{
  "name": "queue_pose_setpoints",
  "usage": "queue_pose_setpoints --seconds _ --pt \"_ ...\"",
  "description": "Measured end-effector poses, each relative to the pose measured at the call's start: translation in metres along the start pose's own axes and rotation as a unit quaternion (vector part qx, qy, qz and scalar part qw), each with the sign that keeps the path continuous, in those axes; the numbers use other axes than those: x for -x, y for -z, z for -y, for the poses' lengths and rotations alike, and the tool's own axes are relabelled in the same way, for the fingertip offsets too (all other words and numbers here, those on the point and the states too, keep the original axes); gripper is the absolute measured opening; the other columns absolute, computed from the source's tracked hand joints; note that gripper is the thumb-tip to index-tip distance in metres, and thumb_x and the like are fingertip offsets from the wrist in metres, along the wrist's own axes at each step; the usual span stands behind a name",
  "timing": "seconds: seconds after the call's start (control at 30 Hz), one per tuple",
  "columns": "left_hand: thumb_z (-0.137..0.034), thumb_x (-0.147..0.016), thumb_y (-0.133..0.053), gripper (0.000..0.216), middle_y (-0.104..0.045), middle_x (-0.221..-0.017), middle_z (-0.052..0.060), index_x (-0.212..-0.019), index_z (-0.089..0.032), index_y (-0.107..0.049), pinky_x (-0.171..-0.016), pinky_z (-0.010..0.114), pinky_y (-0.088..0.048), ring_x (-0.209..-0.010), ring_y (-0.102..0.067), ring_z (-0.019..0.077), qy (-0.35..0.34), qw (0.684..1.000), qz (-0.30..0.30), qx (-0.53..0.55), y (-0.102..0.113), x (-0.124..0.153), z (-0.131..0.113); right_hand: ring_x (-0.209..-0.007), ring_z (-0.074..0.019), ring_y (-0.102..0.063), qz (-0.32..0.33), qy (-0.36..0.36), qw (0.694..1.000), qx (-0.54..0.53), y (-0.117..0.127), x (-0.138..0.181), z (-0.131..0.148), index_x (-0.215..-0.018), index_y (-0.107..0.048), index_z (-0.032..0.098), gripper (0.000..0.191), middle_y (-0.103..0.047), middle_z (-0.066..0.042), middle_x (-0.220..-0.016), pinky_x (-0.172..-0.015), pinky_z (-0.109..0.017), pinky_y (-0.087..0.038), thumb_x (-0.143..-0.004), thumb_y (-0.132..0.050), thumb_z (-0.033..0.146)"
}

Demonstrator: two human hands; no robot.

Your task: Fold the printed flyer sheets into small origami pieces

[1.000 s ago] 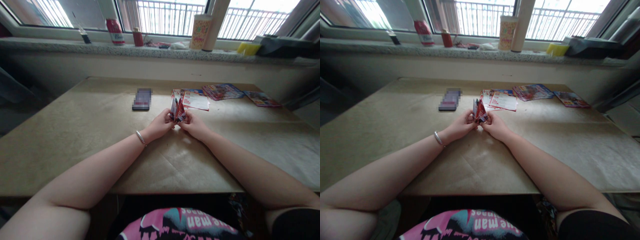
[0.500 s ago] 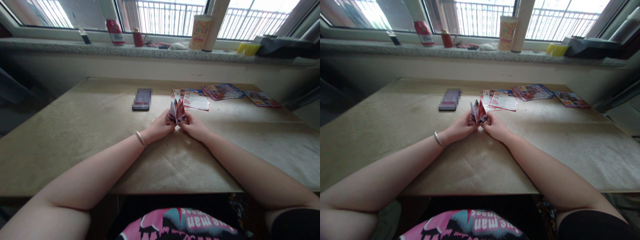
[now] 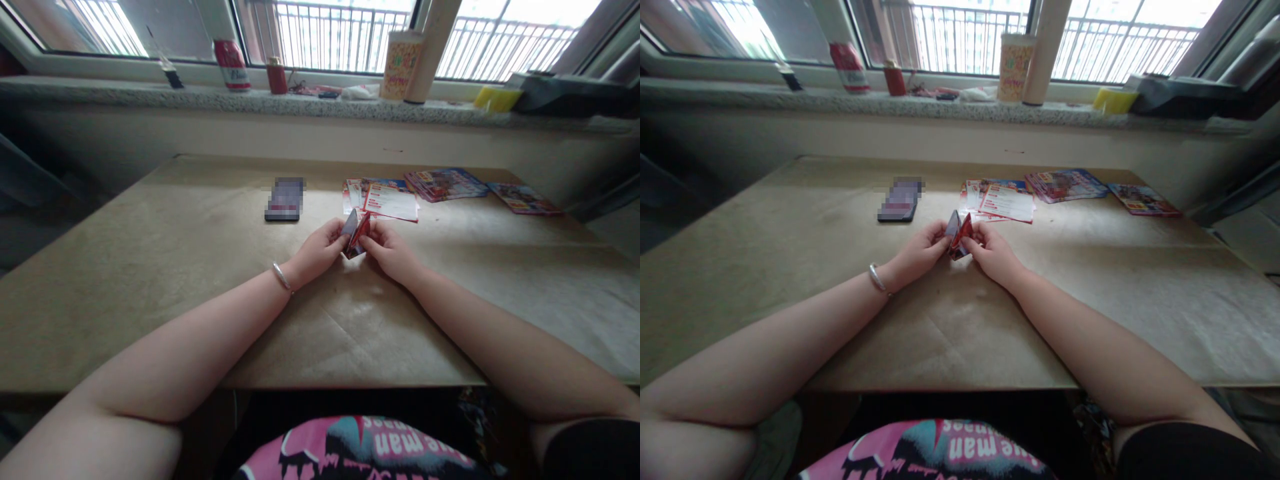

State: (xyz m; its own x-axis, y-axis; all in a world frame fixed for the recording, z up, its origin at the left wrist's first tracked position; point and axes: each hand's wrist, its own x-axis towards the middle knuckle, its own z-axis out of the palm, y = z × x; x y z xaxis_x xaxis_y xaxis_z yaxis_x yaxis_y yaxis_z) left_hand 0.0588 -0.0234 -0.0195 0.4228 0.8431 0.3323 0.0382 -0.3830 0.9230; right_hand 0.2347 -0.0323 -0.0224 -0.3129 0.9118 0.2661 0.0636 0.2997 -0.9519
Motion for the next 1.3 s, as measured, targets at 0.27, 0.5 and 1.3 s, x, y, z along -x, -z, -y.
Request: queue_pose_setpoints --seconds 0.27,0.5,1.3 --pt "-0.044 -0.084 -0.066 0.033 -0.064 -0.082 0.001 -0.097 -0.017 -0.053 -0.069 0.026 -0.054 -0.073 -0.064 0.0126 -0.017 0.995 -0.026 0.092 -0.001 0.000 -0.003 -0.072 -0.0147 -0.058 -0.023 0.008 0.999 0.031 0.000 0.001 0.003 -0.077 -0.056 0.021 0.025 -0.062 0.001 -0.075 -0.072 -0.032 -0.048 -0.078 -0.067 0.043" --pt "-0.045 -0.082 -0.070 0.032 -0.064 -0.077 0.000 -0.085 -0.016 -0.056 -0.067 0.025 -0.055 -0.069 -0.064 0.0114 -0.044 0.994 -0.063 0.083 -0.002 0.003 -0.009 -0.074 -0.0157 -0.062 -0.079 0.041 0.996 -0.008 -0.002 0.004 0.009 -0.083 -0.059 0.024 0.022 -0.063 0.002 -0.079 -0.072 -0.033 -0.054 -0.076 -0.070 0.042" --pt "-0.036 -0.085 -0.066 0.020 -0.061 -0.085 0.002 -0.086 -0.017 -0.059 -0.075 0.027 -0.054 -0.078 -0.061 0.0125 -0.067 0.995 -0.073 0.019 -0.007 0.010 -0.021 -0.077 -0.0163 -0.061 -0.087 0.096 0.985 0.113 -0.004 0.012 0.025 -0.080 -0.060 0.024 0.016 -0.063 -0.001 -0.079 -0.069 -0.032 -0.051 -0.083 -0.064 0.039"
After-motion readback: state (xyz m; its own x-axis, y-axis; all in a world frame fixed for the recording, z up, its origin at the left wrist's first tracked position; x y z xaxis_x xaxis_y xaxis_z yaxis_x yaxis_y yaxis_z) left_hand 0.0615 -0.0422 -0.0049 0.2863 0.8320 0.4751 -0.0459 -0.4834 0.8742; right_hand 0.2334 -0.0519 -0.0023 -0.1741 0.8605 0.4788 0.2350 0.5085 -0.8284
